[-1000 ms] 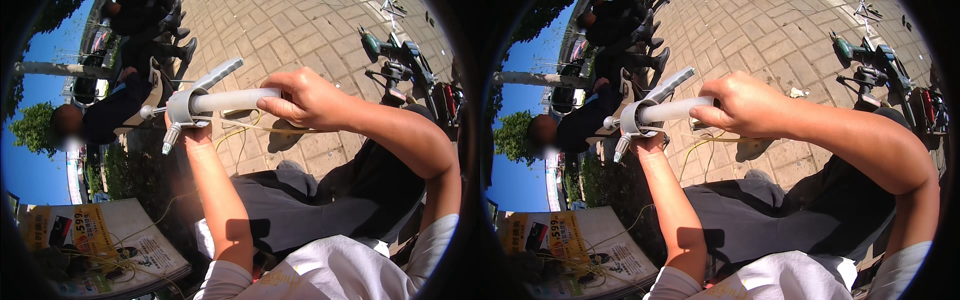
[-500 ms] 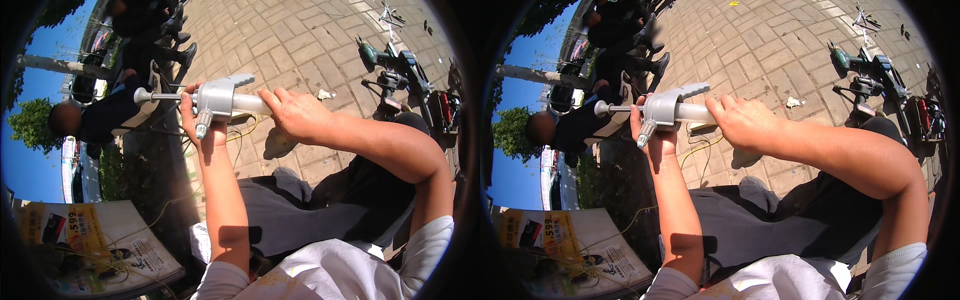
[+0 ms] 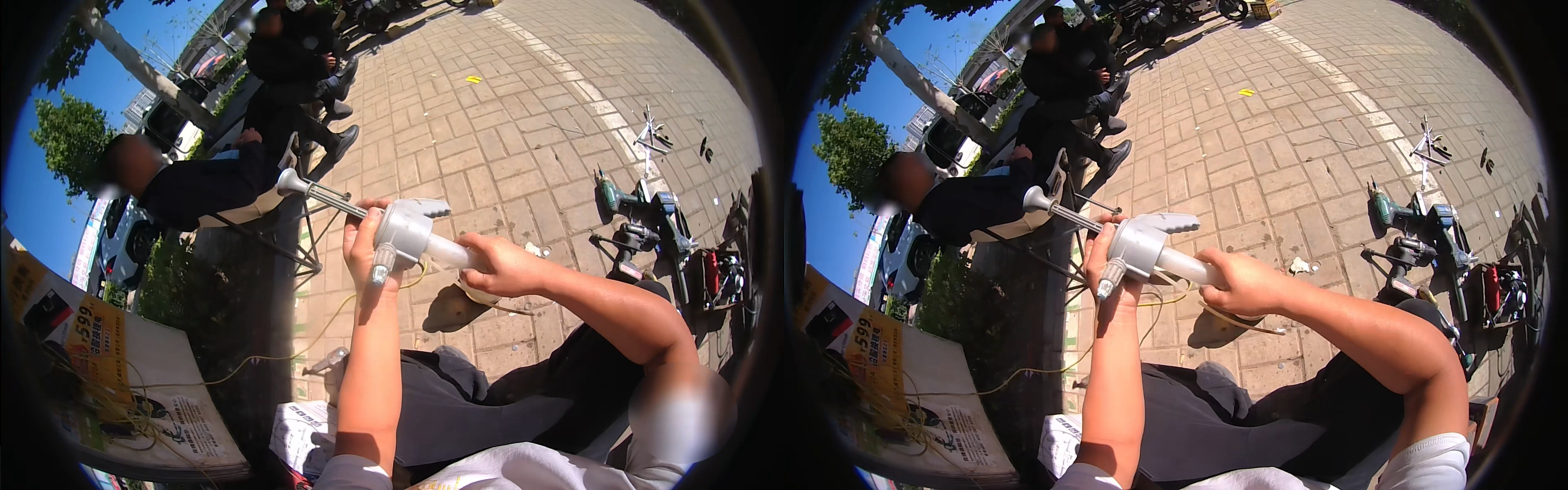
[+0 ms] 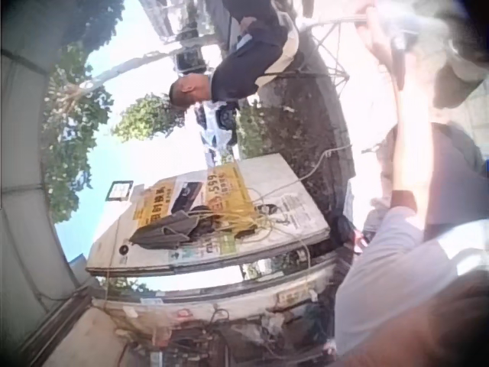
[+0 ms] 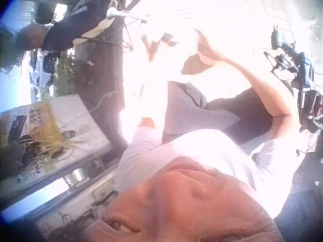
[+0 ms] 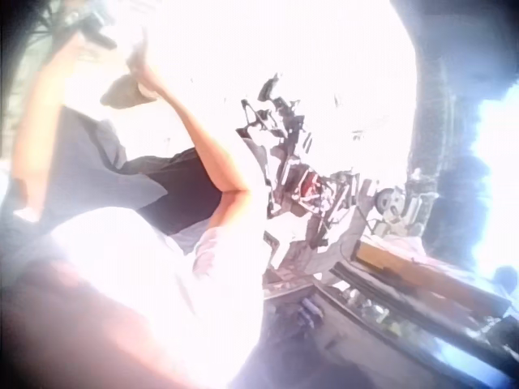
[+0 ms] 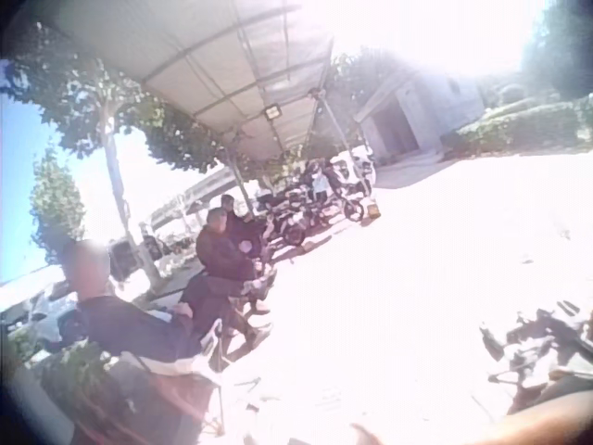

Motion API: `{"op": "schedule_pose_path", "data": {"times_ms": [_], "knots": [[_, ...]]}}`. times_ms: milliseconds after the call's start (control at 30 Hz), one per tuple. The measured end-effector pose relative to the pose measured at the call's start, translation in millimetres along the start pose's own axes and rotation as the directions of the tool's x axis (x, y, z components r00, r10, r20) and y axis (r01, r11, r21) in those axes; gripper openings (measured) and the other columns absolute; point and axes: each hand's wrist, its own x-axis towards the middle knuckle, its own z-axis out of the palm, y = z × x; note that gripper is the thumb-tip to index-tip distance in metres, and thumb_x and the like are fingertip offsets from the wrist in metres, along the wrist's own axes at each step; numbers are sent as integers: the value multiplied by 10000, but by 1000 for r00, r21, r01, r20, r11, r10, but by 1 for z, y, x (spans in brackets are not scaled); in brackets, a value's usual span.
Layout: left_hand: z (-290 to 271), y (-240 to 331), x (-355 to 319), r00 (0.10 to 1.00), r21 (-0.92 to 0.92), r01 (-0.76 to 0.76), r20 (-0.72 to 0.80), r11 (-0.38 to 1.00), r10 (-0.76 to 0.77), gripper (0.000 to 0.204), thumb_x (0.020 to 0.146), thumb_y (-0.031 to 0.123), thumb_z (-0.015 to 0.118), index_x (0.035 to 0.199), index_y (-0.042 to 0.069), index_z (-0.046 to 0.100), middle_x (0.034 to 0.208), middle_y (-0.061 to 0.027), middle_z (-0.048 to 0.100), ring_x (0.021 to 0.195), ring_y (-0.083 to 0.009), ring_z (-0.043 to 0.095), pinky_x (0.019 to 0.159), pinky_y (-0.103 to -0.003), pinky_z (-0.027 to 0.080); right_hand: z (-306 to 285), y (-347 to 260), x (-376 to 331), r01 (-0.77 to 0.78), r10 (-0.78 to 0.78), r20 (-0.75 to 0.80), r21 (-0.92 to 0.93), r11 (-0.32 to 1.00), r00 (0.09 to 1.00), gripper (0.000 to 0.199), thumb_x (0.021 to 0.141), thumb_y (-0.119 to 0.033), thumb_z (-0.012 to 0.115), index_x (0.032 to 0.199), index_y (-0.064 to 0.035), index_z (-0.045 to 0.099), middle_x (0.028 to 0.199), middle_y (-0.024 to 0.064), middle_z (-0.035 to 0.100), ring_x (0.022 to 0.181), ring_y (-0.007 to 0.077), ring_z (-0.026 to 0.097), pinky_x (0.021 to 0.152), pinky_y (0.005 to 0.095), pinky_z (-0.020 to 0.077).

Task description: The person assembles a handheld garden sprayer by attaching the nozzle and pump handle, then fills the tank with water from a basin. They tighten the cap, test the spray, and later handle a hairdryer and a white cable, moving into a cluttered workshop area.

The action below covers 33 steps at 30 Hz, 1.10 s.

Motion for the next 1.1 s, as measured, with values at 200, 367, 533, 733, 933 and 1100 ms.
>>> {"op": "schedule_pose_path", "data": {"times_ms": [200,367,533,733,933,1100], "knots": [[3,-27,-7,997,-96,-27,-81,995,19,146,920,98,566,1056,58,531,1001,-96,624,870,-207,622,753,-367,559,9,0,5,-163,40,-255,-481,861,966,326,788,-171,669,1041,-16,536,809,175,652,784,373,649,693,456,509],[-2,-14,-6,992,-165,13,122,986,8,222,881,140,573,1089,82,518,1016,-115,598,982,-248,573,845,-511,523,-2,1,7,-331,224,331,315,889,917,214,797,-125,698,873,-27,525,655,41,556,494,132,524,468,308,418],[3,-5,-3,996,-81,-11,88,997,18,258,854,123,594,1090,57,513,986,-124,608,924,-233,602,816,-443,550,3,17,8,-40,30,81,130,991,996,263,775,-147,722,919,-24,540,721,153,620,564,252,607,519,375,475],[17,-13,-11,998,-32,-48,45,998,49,205,857,96,613,1040,47,535,957,-84,622,812,-154,602,716,-317,530,19,3,6,-97,-28,-354,-330,939,935,276,775,-163,708,953,-2,571,804,247,645,770,430,635,648,482,503],[2,4,-11,900,-241,134,435,961,-16,313,795,125,645,1080,45,543,992,-153,610,956,-297,604,825,-533,552,4,-7,-2,-498,35,610,611,615,791,175,813,-51,689,784,-35,517,601,62,528,490,162,530,475,295,419],[11,-10,-5,990,-16,-101,98,995,102,247,848,92,626,1069,38,531,973,-77,624,865,-137,588,748,-299,515,19,17,8,85,-107,-252,-96,992,962,297,762,-168,736,913,12,554,768,176,644,679,327,638,646,403,507]]}}
